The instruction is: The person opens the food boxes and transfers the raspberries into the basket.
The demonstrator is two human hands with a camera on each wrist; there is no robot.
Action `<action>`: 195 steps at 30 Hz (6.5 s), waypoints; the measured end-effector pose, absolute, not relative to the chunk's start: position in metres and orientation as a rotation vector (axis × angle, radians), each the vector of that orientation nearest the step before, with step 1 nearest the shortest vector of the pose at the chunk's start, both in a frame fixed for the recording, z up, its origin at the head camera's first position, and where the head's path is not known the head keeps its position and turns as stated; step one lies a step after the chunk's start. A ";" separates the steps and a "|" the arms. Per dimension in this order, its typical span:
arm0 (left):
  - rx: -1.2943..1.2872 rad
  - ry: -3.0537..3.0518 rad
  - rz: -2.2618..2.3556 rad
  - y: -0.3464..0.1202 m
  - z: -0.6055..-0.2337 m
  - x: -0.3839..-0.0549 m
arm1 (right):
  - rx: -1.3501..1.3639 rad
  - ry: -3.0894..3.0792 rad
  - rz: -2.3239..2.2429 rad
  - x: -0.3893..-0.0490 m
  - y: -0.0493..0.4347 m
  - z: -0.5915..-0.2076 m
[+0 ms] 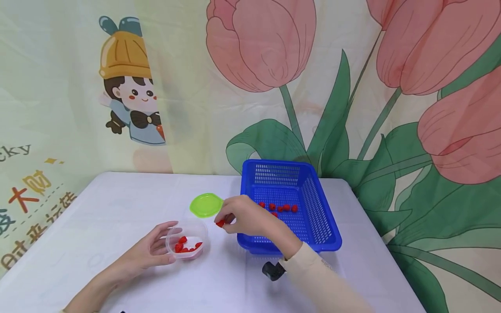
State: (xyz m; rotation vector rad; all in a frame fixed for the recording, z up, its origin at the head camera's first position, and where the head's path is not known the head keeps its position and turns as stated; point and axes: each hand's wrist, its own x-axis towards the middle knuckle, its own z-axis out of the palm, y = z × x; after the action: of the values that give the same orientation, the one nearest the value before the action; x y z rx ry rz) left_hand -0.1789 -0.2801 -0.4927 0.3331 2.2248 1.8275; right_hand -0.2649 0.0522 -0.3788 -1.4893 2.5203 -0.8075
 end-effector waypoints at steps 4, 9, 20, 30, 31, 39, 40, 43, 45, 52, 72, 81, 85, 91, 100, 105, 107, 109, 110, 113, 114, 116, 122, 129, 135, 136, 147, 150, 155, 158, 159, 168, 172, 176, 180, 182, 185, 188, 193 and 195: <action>0.329 2.231 1.822 -0.280 -0.492 -0.179 | -1.452 2.579 -0.842 -0.268 0.072 -0.378; 0.330 2.243 1.816 -0.280 -0.492 -0.179 | -1.416 2.642 -0.885 -0.276 0.099 -0.382; 0.318 2.221 1.828 -0.280 -0.493 -0.179 | -1.351 2.760 -0.863 -0.297 0.149 -0.393; 0.304 2.229 1.823 -0.280 -0.494 -0.180 | -1.224 2.804 -0.809 -0.315 0.176 -0.410; 0.303 2.228 1.825 -0.279 -0.494 -0.180 | -1.212 2.805 -0.808 -0.316 0.178 -0.412; 0.302 2.226 1.823 -0.279 -0.495 -0.181 | -1.113 2.844 -0.753 -0.326 0.191 -0.425; 0.303 2.229 1.822 -0.279 -0.495 -0.181 | -1.103 2.844 -0.756 -0.327 0.192 -0.426; 0.306 2.236 1.818 -0.279 -0.495 -0.181 | -1.078 2.848 -0.761 -0.328 0.193 -0.430; 0.307 2.236 1.818 -0.279 -0.495 -0.181 | -1.065 2.855 -0.762 -0.329 0.193 -0.432; 0.314 2.247 1.809 -0.280 -0.494 -0.180 | -1.019 2.884 -0.734 -0.331 0.192 -0.436; 0.308 2.258 1.788 -0.280 -0.493 -0.180 | -1.015 2.936 -0.667 -0.336 0.190 -0.445; 0.312 2.264 1.791 -0.281 -0.492 -0.180 | -1.060 2.929 -0.593 -0.338 0.187 -0.447; 0.308 2.261 1.792 -0.281 -0.492 -0.180 | -1.053 2.938 -0.568 -0.338 0.185 -0.448; 0.298 2.250 1.793 -0.280 -0.493 -0.180 | -0.961 2.947 -0.524 -0.334 0.183 -0.448; 0.310 2.249 1.801 -0.280 -0.492 -0.179 | -0.938 2.940 -0.531 -0.333 0.182 -0.447; 0.313 2.252 1.803 -0.279 -0.492 -0.179 | -0.932 2.941 -0.538 -0.333 0.183 -0.448; 0.307 2.248 1.804 -0.279 -0.492 -0.178 | -0.946 2.942 -0.539 -0.334 0.184 -0.448; 0.297 2.242 1.805 -0.279 -0.491 -0.178 | -0.965 2.942 -0.545 -0.334 0.185 -0.448; 0.294 2.241 1.804 -0.279 -0.492 -0.178 | -0.971 2.942 -0.551 -0.335 0.185 -0.448; 0.292 2.238 1.807 -0.279 -0.492 -0.178 | -1.011 2.940 -0.581 -0.334 0.188 -0.446; 0.291 2.241 1.807 -0.278 -0.492 -0.178 | -1.017 2.938 -0.594 -0.333 0.189 -0.446; 0.298 2.242 1.811 -0.279 -0.493 -0.177 | -1.040 2.934 -0.616 -0.331 0.189 -0.443; 0.296 2.244 1.814 -0.279 -0.492 -0.177 | -1.103 2.938 -0.675 -0.322 0.180 -0.428; 0.287 2.239 1.810 -0.279 -0.491 -0.178 | -1.144 2.905 -0.797 -0.298 0.152 -0.396; 0.295 2.234 1.811 -0.279 -0.491 -0.178 | -1.251 2.845 -0.826 -0.282 0.123 -0.380; 0.297 2.230 1.814 -0.279 -0.491 -0.178 | -1.269 2.824 -0.834 -0.280 0.118 -0.378; 0.296 2.229 1.812 -0.279 -0.491 -0.178 | -1.373 2.629 -0.854 -0.266 0.065 -0.365; 0.290 2.221 1.813 -0.279 -0.492 -0.178 | -1.412 2.606 -0.827 -0.263 0.051 -0.364; 0.283 2.235 1.801 -0.279 -0.491 -0.178 | -1.454 2.557 -0.790 -0.261 0.030 -0.363; 0.284 2.235 1.800 -0.279 -0.490 -0.179 | -1.476 2.520 -0.780 -0.260 0.019 -0.363; 0.284 2.233 1.802 -0.279 -0.490 -0.179 | -1.486 2.506 -0.776 -0.259 0.015 -0.364; 0.297 2.224 1.814 -0.279 -0.492 -0.179 | -1.514 2.443 -0.732 -0.259 -0.010 -0.385; 0.302 2.235 1.807 -0.279 -0.493 -0.180 | -1.509 2.440 -0.710 -0.262 -0.019 -0.396; 0.314 2.248 1.799 -0.280 -0.495 -0.181 | -1.495 2.433 -0.683 -0.264 -0.026 -0.405; 0.307 2.251 1.790 -0.280 -0.495 -0.180 | -1.483 2.436 -0.645 -0.266 -0.030 -0.412; 0.303 2.246 1.790 -0.280 -0.494 -0.180 | -1.481 2.441 -0.631 -0.267 -0.032 -0.415; 0.300 2.236 1.801 -0.280 -0.494 -0.180 | -1.465 2.447 -0.617 -0.267 -0.035 -0.418; 0.301 2.226 1.816 -0.280 -0.494 -0.179 | -1.436 2.463 -0.578 -0.266 -0.039 -0.418; 0.296 2.220 1.815 -0.280 -0.492 -0.178 | -1.387 2.489 -0.490 -0.265 -0.045 -0.418; 0.291 2.225 1.811 -0.280 -0.491 -0.178 | -1.378 2.499 -0.458 -0.265 -0.047 -0.418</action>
State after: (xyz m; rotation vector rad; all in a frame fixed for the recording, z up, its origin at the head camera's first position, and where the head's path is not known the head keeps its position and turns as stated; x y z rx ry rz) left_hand -0.1778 -0.2798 -0.4914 0.2911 2.2251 1.8115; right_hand -0.2648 -0.0471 -0.4182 -1.3784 2.4991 -0.4585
